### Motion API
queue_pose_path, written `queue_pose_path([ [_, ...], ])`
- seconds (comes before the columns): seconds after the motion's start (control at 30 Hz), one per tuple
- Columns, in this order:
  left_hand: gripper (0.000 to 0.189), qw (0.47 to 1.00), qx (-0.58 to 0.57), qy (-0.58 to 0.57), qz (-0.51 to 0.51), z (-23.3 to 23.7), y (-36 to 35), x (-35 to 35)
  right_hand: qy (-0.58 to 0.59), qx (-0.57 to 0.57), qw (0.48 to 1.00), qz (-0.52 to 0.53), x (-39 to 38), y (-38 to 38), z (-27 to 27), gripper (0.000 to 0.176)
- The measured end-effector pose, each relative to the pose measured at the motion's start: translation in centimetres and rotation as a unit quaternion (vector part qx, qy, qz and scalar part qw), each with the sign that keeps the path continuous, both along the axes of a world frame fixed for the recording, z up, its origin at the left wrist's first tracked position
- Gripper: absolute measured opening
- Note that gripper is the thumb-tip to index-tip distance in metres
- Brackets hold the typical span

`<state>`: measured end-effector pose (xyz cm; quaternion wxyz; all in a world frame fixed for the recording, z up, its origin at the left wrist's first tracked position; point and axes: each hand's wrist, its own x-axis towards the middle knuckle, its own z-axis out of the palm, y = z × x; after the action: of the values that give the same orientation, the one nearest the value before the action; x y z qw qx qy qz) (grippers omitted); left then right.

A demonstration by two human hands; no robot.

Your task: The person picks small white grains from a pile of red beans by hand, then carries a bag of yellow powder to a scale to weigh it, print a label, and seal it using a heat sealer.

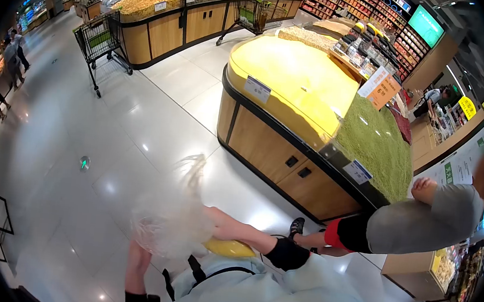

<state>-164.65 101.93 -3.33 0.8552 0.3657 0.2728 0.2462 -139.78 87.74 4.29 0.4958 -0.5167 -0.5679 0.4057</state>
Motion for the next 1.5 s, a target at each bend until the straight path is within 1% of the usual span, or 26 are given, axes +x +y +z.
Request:
queue_pose_path([
  [0.1, 0.034, 0.994, 0.055, 0.073, 0.061, 1.5, 8.1, -5.1, -0.017, 0.031, 0.999, -0.021, -1.3, 9.1, -1.5, 0.054],
  [0.17, 0.05, 0.954, 0.211, 0.207, 0.05, 0.7, 14.1, -7.8, -0.03, 0.037, 0.997, -0.056, -2.1, 15.1, -1.8, 0.056],
  [0.2, 0.05, 0.954, 0.211, 0.209, 0.036, 1.2, 17.1, -7.9, -0.018, 0.012, 0.999, -0.026, -2.5, 18.2, -1.5, 0.054],
  [0.3, 0.054, 0.939, 0.305, 0.133, -0.089, 2.2, 25.5, -6.7, -0.034, 0.007, 0.999, -0.004, -4.4, 26.4, -1.0, 0.049],
  [0.37, 0.058, 0.837, 0.449, 0.233, -0.209, 1.5, 31.3, -4.4, -0.073, 0.035, 0.997, -0.01, -4.1, 32.1, -0.4, 0.047],
  [0.43, 0.056, 0.855, 0.381, 0.25, -0.247, 3.5, 35.7, -0.9, -0.095, 0.048, 0.994, 0.002, -4.7, 36.8, 0.0, 0.035],
  [0.5, 0.059, 0.758, 0.372, 0.374, -0.385, 4.7, 40.9, 3.0, -0.099, 0.029, 0.994, -0.042, -5.3, 41.9, 0.9, 0.035],
  [0.53, 0.059, 0.753, 0.377, 0.369, -0.392, 5.7, 43.3, 5.0, -0.104, 0.017, 0.992, -0.076, -5.2, 44.7, 1.1, 0.034],
  [0.57, 0.061, 0.802, 0.501, 0.187, -0.267, 6.9, 45.7, 6.9, -0.103, 0.02, 0.991, -0.088, -5.0, 47.7, 0.4, 0.034],
  [0.6, 0.063, 0.797, 0.59, -0.015, -0.127, 7.4, 48.2, 8.5, -0.127, 0.032, 0.983, -0.127, -4.6, 50.6, -0.6, 0.033],
  [0.67, 0.057, 0.781, 0.599, -0.011, -0.177, 7.3, 54.2, 10.8, -0.156, 0.049, 0.97, -0.178, -3.9, 56.5, -1.8, 0.032],
  [0.73, 0.052, 0.76, 0.614, -0.013, -0.211, 7.7, 60.0, 14.0, -0.08, 0.051, 0.968, -0.231, -2.1, 62.6, -0.8, 0.026],
  [0.77, 0.046, 0.819, 0.535, 0.009, -0.208, 7.9, 62.4, 15.1, -0.128, -0.129, 0.969, -0.167, -0.9, 65.0, 1.1, 0.019],
  [0.8, 0.041, 0.87, 0.447, 0.035, -0.206, 7.9, 64.9, 15.7, -0.138, -0.046, 0.962, -0.231, -0.6, 68.4, -1.0, 0.016],
  [0.83, 0.041, 0.865, 0.455, 0.032, -0.208, 7.1, 68.2, 15.8, -0.142, 0.037, 0.945, -0.291, -1.1, 72.6, -3.7, 0.014],
  [0.9, 0.036, 0.806, 0.546, 0.109, -0.198, 6.3, 74.6, 16.2, -0.116, 0.073, 0.94, -0.312, -1.0, 80.0, -4.3, 0.015],
  [0.93, 0.035, 0.857, 0.484, 0.153, -0.087, 6.1, 75.9, 16.5, -0.087, 0.092, 0.937, -0.325, -1.2, 82.9, -4.8, 0.017],
  [0.97, 0.035, 0.862, 0.476, 0.154, -0.084, 6.8, 77.9, 17.0, -0.091, 0.086, 0.939, -0.32, -0.9, 85.8, -4.6, 0.017],
  [1.03, 0.041, 0.918, 0.377, 0.119, -0.004, 8.2, 82.8, 17.3, -0.002, 0.091, 0.962, -0.259, -0.6, 92.0, -3.6, 0.021],
  [1.07, 0.038, 0.921, 0.369, 0.091, 0.085, 6.9, 85.7, 17.5, -0.127, 0.064, 0.97, -0.196, 0.2, 94.4, -2.8, 0.034],
  [1.1, 0.038, 0.917, 0.367, 0.097, 0.121, 6.5, 89.0, 17.1, -0.132, 0.073, 0.975, -0.161, 0.9, 97.2, -2.6, 0.034],
  [1.17, 0.04, 0.946, 0.3, 0.057, 0.105, 6.1, 95.8, 14.9, -0.279, 0.166, 0.939, -0.116, 2.0, 103.8, -3.0, 0.042],
  [1.23, 0.038, 0.94, 0.265, 0.133, 0.17, 5.4, 102.8, 14.7, -0.323, 0.214, 0.922, 0.011, 3.1, 110.8, -2.9, 0.048],
  [1.3, 0.041, 0.927, 0.325, 0.096, 0.159, 6.6, 109.2, 13.7, -0.279, 0.081, 0.949, 0.12, 3.4, 117.6, -1.2, 0.055],
  [1.47, 0.044, 0.94, 0.295, 0.076, 0.152, 5.7, 126.9, 11.2, -0.179, 0.025, 0.98, 0.079, 4.2, 135.6, -9.5, 0.054],
  [1.5, 0.044, 0.948, 0.283, 0.085, 0.12, 5.9, 130.1, 11.1, 0.069, -0.149, 0.985, 0.057, 4.0, 138.5, -10.2, 0.06],
])
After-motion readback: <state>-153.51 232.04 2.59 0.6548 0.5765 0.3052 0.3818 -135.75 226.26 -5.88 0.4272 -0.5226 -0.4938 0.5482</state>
